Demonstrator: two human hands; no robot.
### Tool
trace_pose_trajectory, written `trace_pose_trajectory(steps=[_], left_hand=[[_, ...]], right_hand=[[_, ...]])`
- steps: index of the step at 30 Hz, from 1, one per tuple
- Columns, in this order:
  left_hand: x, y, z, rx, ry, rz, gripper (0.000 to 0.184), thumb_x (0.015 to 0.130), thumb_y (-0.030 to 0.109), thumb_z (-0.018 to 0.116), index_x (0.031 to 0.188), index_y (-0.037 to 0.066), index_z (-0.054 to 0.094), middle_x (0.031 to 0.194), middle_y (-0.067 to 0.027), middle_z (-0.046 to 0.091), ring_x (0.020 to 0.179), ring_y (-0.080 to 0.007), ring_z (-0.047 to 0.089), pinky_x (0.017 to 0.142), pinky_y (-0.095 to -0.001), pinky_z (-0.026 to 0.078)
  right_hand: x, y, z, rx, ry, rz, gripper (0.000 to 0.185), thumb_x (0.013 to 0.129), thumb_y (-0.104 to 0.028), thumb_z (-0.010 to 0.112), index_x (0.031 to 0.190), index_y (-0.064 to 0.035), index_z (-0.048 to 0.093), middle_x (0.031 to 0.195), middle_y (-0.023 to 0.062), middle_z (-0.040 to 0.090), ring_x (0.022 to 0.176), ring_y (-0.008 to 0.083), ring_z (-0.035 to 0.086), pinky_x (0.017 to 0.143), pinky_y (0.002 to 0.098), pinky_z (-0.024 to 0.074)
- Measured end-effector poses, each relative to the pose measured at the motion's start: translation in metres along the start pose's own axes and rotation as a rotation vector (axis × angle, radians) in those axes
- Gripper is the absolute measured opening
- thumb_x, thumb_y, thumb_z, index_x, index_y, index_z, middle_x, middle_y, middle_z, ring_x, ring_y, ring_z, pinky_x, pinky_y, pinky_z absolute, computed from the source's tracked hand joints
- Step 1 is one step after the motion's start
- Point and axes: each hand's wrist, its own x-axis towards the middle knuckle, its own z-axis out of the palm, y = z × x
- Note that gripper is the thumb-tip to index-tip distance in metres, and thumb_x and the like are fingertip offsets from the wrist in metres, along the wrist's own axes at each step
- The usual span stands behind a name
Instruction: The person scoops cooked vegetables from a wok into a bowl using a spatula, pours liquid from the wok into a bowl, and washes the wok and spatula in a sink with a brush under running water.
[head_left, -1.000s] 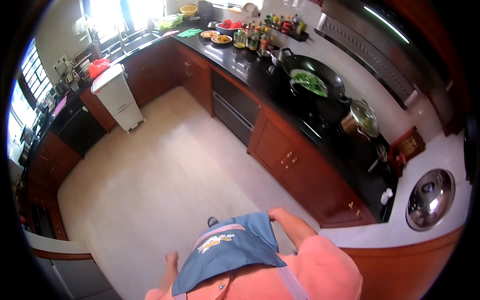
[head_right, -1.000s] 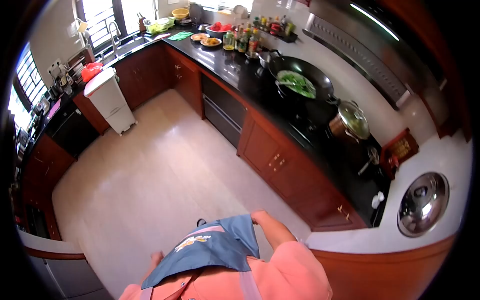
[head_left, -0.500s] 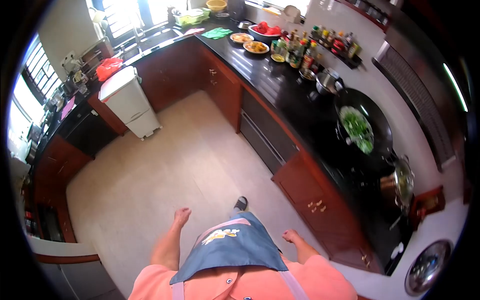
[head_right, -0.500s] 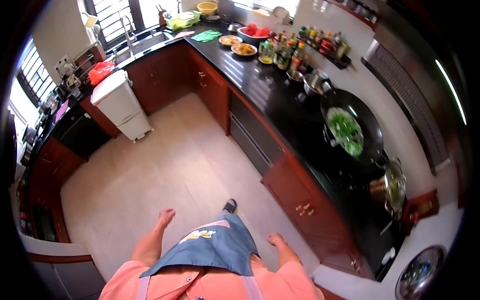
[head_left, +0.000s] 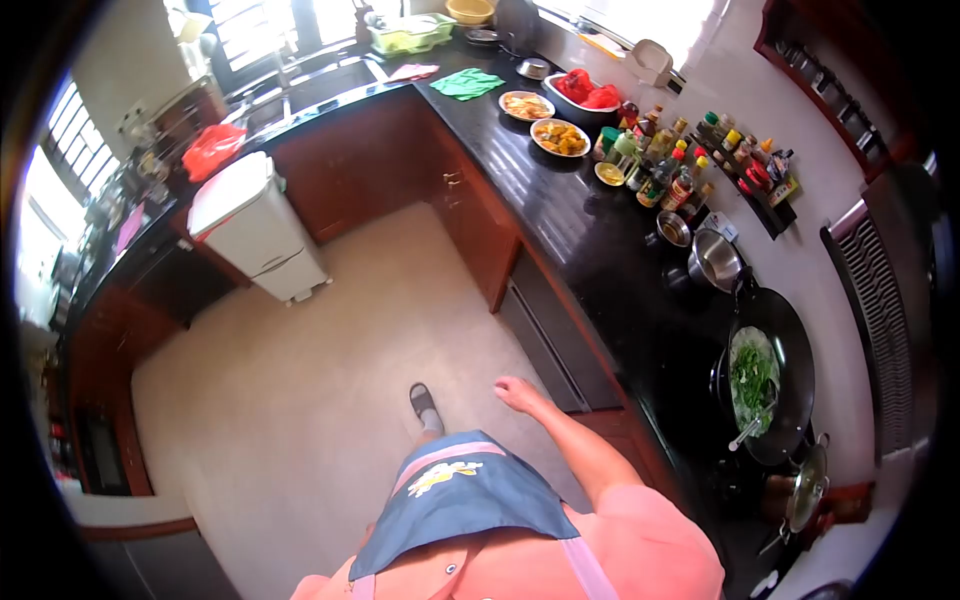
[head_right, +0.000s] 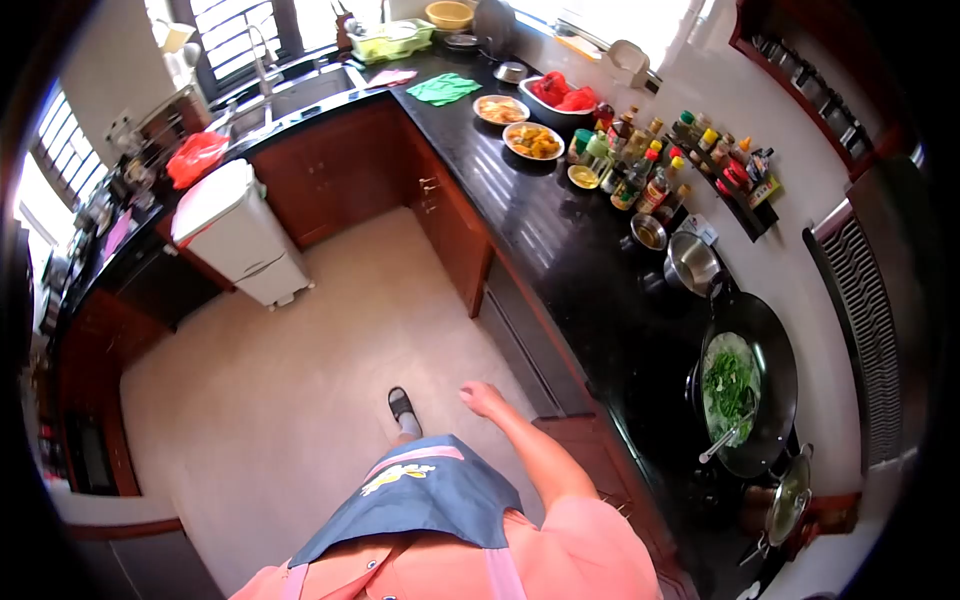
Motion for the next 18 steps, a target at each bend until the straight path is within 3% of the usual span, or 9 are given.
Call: trace_pose_trajectory(steps=[3, 8, 9, 11, 13, 15, 18], left_hand=[[0.049, 0.037, -0.040, 0.015, -0.022, 0.071, 0.027, 0.090, 0.030, 0.055, 0.081, 0.008, 0.069, 0.072, -0.0062, 0.064, 0.069, -0.0185, 0.060, 0.061, -0.0362, 0.049], [0.160, 0.112, -0.162, 0.157, 0.030, 0.334, 0.027, 0.090, 0.029, 0.054, 0.079, 0.009, 0.068, 0.069, -0.0049, 0.062, 0.067, -0.0172, 0.059, 0.060, -0.0352, 0.048], [0.183, 0.135, -0.194, 0.107, 0.039, 0.339, 0.027, 0.090, 0.029, 0.054, 0.079, 0.009, 0.067, 0.069, -0.0047, 0.062, 0.067, -0.0169, 0.058, 0.060, -0.0350, 0.048], [0.214, 0.198, -0.250, -0.605, 0.051, -0.025, 0.025, 0.091, 0.027, 0.054, 0.077, 0.009, 0.063, 0.065, -0.0039, 0.057, 0.065, -0.0165, 0.055, 0.059, -0.0349, 0.046], [0.232, 0.251, -0.315, -0.489, 0.103, 0.036, 0.019, 0.091, 0.023, 0.057, 0.080, 0.008, 0.064, 0.067, -0.0028, 0.058, 0.063, -0.0141, 0.053, 0.058, -0.0317, 0.044], [0.271, 0.285, -0.356, -0.612, 0.147, 0.119, 0.014, 0.089, 0.024, 0.061, 0.093, 0.011, 0.065, 0.074, -0.0019, 0.063, 0.063, -0.0125, 0.056, 0.048, -0.0283, 0.037], [0.304, 0.345, -0.397, -0.802, 0.280, 0.111, 0.013, 0.089, 0.017, 0.063, 0.089, 0.005, 0.068, 0.070, -0.0017, 0.061, 0.062, -0.0115, 0.054, 0.054, -0.0258, 0.042]], right_hand=[[0.066, -0.050, -0.018, 0.074, -0.036, -0.072, 0.045, 0.090, -0.034, 0.055, 0.122, -0.0045, 0.065, 0.115, 0.0187, 0.070, 0.109, 0.0334, 0.066, 0.095, 0.0408, 0.0510], [0.126, -0.108, -0.053, 0.037, -0.257, -0.005, 0.048, 0.090, -0.035, 0.056, 0.126, -0.0037, 0.063, 0.119, 0.0182, 0.068, 0.113, 0.0323, 0.064, 0.099, 0.0393, 0.0493], [0.141, -0.115, -0.061, 0.013, -0.310, 0.009, 0.049, 0.090, -0.035, 0.055, 0.126, -0.0035, 0.063, 0.121, 0.0183, 0.068, 0.114, 0.0322, 0.064, 0.099, 0.0390, 0.0488], [0.166, -0.127, -0.075, 0.036, -0.275, 0.038, 0.049, 0.090, -0.035, 0.055, 0.127, -0.0035, 0.063, 0.123, 0.0185, 0.067, 0.115, 0.0319, 0.063, 0.100, 0.0389, 0.0481], [0.185, -0.136, -0.084, 0.065, -0.254, 0.040, 0.050, 0.090, -0.035, 0.055, 0.127, -0.0035, 0.062, 0.123, 0.0188, 0.066, 0.115, 0.0322, 0.063, 0.100, 0.0391, 0.0478], [0.206, -0.143, -0.096, 0.116, -0.210, 0.019, 0.050, 0.089, -0.035, 0.056, 0.127, -0.0036, 0.062, 0.123, 0.0191, 0.067, 0.114, 0.0330, 0.063, 0.100, 0.0396, 0.0481], [0.243, -0.147, -0.111, 0.100, -0.203, -0.095, 0.049, 0.088, -0.034, 0.057, 0.126, -0.0033, 0.063, 0.121, 0.0197, 0.067, 0.113, 0.0339, 0.064, 0.098, 0.0404, 0.0490]])
